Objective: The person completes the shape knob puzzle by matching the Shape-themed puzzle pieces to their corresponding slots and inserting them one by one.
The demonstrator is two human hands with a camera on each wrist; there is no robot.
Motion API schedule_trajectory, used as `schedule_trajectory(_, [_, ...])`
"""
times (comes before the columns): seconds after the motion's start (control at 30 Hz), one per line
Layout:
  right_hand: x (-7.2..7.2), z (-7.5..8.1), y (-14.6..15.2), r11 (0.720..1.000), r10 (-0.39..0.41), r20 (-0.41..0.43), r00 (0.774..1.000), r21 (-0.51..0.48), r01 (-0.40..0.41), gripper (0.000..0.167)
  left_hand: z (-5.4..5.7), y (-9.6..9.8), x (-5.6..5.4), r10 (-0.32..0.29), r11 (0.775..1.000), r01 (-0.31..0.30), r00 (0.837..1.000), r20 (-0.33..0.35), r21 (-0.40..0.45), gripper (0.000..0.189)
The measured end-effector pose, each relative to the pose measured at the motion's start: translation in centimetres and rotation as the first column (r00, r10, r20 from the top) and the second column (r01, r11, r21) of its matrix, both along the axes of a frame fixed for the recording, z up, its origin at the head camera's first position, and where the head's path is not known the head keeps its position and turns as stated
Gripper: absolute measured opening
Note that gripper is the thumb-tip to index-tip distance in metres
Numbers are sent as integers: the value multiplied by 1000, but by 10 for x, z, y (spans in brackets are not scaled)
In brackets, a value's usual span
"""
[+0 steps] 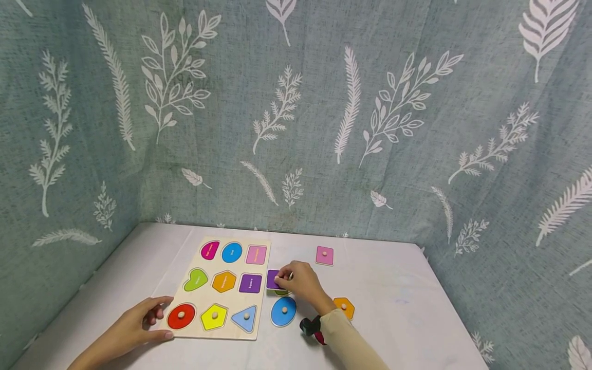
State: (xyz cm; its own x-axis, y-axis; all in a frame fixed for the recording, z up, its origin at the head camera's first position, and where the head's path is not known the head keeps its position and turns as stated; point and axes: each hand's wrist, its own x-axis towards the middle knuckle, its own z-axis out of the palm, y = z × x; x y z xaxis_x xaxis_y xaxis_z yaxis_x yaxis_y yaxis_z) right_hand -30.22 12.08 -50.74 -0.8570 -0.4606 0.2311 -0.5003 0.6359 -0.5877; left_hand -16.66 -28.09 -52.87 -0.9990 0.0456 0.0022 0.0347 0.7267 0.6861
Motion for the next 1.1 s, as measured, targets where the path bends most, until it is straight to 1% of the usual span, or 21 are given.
schedule_trajectory(0.13, [0,1,-9,1000,15,4,1000,6,-15,11,1,1,-1,12,1000,-12,1000,21,0,90])
schedule_trajectory(0.3, [-1,-2,-21,999,38,-10,999,6,-38,11,0,0,0,6,1000,-6,1000,10,3,89])
schedule_trajectory(0.47, [-1,-3,-30,998,56,-4,998,-4,-56,10,-1,0,-1,2,1000,-2,1000,0,4,89])
schedule_trajectory(0.73, [-4,-6,-46,998,46,3,999,31,-46,10,-1,0,0,-13,1000,13,1000,-12,10,88])
schedule_trajectory(0.97, [-4,-5,-58,999,44,-1,999,24,-44,12,-2,-2,-1,-25,1000,25,1000,-19,10,88])
schedule_trajectory(1.1, [-4,-6,-63,998,49,4,999,30,-49,12,-2,-2,-1,-24,1000,24,1000,-12,12,88])
